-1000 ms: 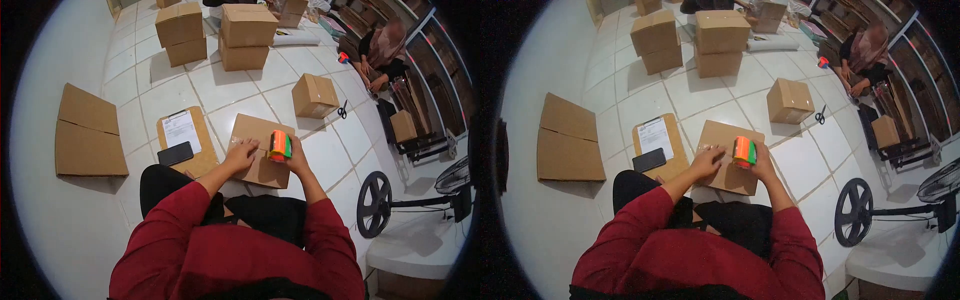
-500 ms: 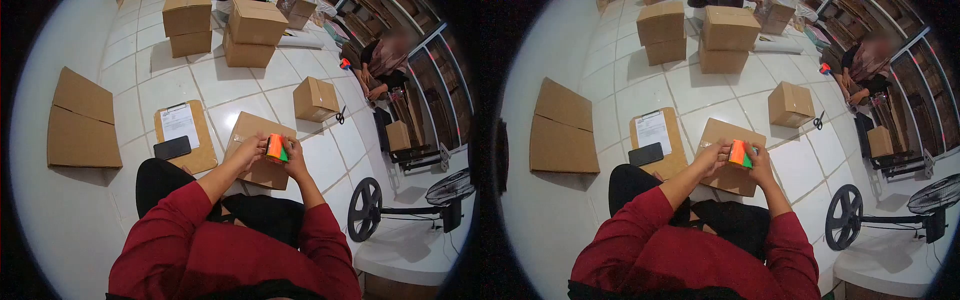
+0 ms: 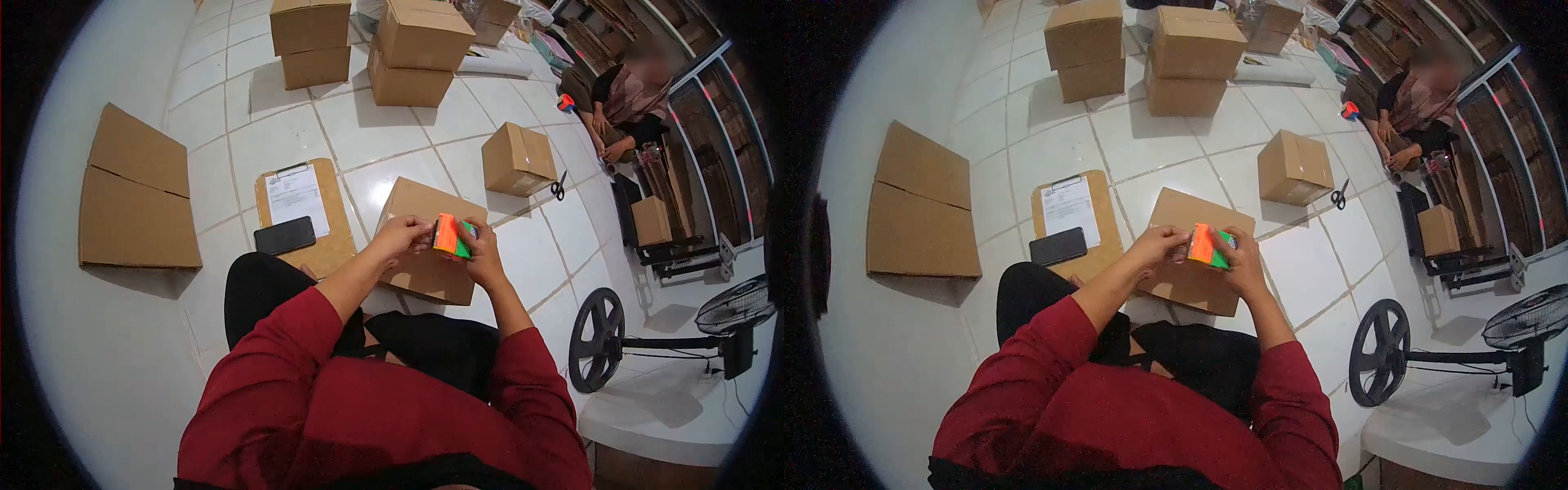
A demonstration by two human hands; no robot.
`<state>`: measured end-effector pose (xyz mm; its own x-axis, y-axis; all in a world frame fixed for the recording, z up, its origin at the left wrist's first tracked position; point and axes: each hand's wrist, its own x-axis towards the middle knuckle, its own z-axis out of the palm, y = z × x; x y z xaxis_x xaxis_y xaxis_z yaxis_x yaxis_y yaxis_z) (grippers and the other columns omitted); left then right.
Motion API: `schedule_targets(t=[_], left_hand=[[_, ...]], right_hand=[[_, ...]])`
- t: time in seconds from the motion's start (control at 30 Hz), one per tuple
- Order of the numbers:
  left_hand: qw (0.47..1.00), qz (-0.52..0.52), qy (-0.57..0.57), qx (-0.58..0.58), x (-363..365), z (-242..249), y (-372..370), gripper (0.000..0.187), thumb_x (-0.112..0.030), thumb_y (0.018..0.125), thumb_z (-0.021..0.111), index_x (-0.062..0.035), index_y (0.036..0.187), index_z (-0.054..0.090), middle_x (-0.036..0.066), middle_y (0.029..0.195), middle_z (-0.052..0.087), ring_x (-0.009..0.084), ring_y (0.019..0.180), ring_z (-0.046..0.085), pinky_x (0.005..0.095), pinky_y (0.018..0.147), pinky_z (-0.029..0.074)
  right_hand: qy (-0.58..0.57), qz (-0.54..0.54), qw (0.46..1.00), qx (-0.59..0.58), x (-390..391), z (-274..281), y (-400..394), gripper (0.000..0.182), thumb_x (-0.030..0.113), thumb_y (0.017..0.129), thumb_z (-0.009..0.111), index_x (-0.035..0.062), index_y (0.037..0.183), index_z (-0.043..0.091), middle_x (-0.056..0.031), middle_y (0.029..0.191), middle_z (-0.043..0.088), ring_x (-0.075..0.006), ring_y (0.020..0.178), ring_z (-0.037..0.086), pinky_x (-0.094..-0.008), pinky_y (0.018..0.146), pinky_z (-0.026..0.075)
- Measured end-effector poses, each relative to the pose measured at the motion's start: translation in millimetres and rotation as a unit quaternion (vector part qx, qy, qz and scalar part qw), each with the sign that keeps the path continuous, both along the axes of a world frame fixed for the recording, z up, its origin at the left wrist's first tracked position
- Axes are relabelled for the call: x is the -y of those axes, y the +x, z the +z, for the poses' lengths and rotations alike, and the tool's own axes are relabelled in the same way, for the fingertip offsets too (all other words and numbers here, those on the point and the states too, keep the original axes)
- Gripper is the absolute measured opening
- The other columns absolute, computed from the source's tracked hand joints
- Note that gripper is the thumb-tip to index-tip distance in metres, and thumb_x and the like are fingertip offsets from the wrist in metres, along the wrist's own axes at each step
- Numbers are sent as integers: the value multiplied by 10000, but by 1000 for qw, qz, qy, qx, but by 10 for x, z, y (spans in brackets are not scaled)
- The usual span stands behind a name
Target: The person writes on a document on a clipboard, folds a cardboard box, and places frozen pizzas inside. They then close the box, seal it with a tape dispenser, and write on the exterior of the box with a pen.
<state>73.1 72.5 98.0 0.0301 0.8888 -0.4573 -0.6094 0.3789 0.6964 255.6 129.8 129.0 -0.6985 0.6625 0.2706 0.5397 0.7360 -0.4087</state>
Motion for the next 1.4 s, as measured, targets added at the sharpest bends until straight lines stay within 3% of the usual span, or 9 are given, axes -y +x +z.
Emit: schedule_targets(t=[0.17, 0.6, 0.67, 0.7, 0.83, 0.93, 1.03, 1.2, 1.4], left_hand=[[992, 64, -12, -106, 76, -327, -407, 149, -137, 806, 512, 4, 850, 534, 61, 722, 560, 133, 599, 545, 230, 553, 480], [951, 160, -72, -255, 114, -774, -699, 122, -123, 787, 479, -18, 835, 518, 47, 680, 549, 102, 582, 504, 241, 532, 396], [948, 98, -73, -293, 69, -959, -546, 205, -143, 793, 471, -2, 941, 495, 95, 776, 568, 172, 702, 541, 314, 620, 422], [885, 98, -71, -449, -60, -1272, -463, 369, -166, 799, 465, -19, 1134, 415, 170, 977, 541, 252, 900, 519, 364, 779, 396], [851, 48, -206, -481, 45, -1047, -437, 525, -232, 801, 470, -60, 1254, 267, 251, 1155, 389, 356, 1077, 389, 388, 887, 337], [874, 60, 4, -482, 113, -1226, -623, 644, -308, 791, 490, -101, 1303, 159, 232, 1249, 291, 376, 1151, 292, 412, 942, 275], [691, -191, 278, -639, 56, -310, -672, 853, -447, 687, 583, -158, 1320, 89, 126, 1338, 198, 337, 1239, 141, 503, 984, 127], [615, -286, 207, -705, 104, -371, -649, 1048, -607, 505, 620, -196, 1320, 105, -1, 1381, 88, 306, 1248, 141, 579, 953, 62], [668, -282, 202, -658, 65, -422, -678, 1064, -580, 481, 646, -209, 1318, 106, 0, 1379, 97, 272, 1248, 164, 603, 937, 57]], right_hand=[[50, 21, 982, 179, -33, 229, 54, 688, 53, 563, 626, 401, 1131, 454, -66, 1085, 456, -268, 978, 429, -354, 829, 350], [121, 42, 953, 275, 75, 151, -633, 530, 147, 668, 568, 408, 1118, 465, -34, 987, 486, -223, 885, 446, -348, 762, 332], [104, 41, 947, 300, 71, 181, -691, 530, 142, 668, 570, 406, 1116, 468, -34, 991, 484, -223, 879, 450, -352, 763, 330], [107, 41, 947, 299, 57, 186, -698, 530, 142, 668, 570, 406, 1116, 468, -34, 991, 484, -223, 879, 450, -352, 763, 330], [128, 37, 952, 277, 59, 172, -667, 477, 216, 656, 603, 379, 1092, 499, -33, 953, 485, -232, 863, 457, -378, 742, 332], [118, 38, 955, 270, 101, 155, -632, 469, 238, 662, 600, 383, 1096, 494, -36, 966, 483, -238, 873, 454, -385, 739, 334], [112, 42, 952, 281, 61, 172, -617, 518, 211, 667, 593, 403, 1127, 454, -37, 1008, 480, -246, 890, 452, -377, 739, 340], [112, 66, 959, 253, -62, 170, -335, 499, 233, 676, 592, 394, 1127, 453, -34, 1034, 481, -243, 899, 460, -382, 732, 352], [126, 61, 954, 266, -334, 187, 687, 517, 163, 678, 577, 404, 1119, 459, -41, 1015, 500, -241, 832, 481, -346, 721, 384]])
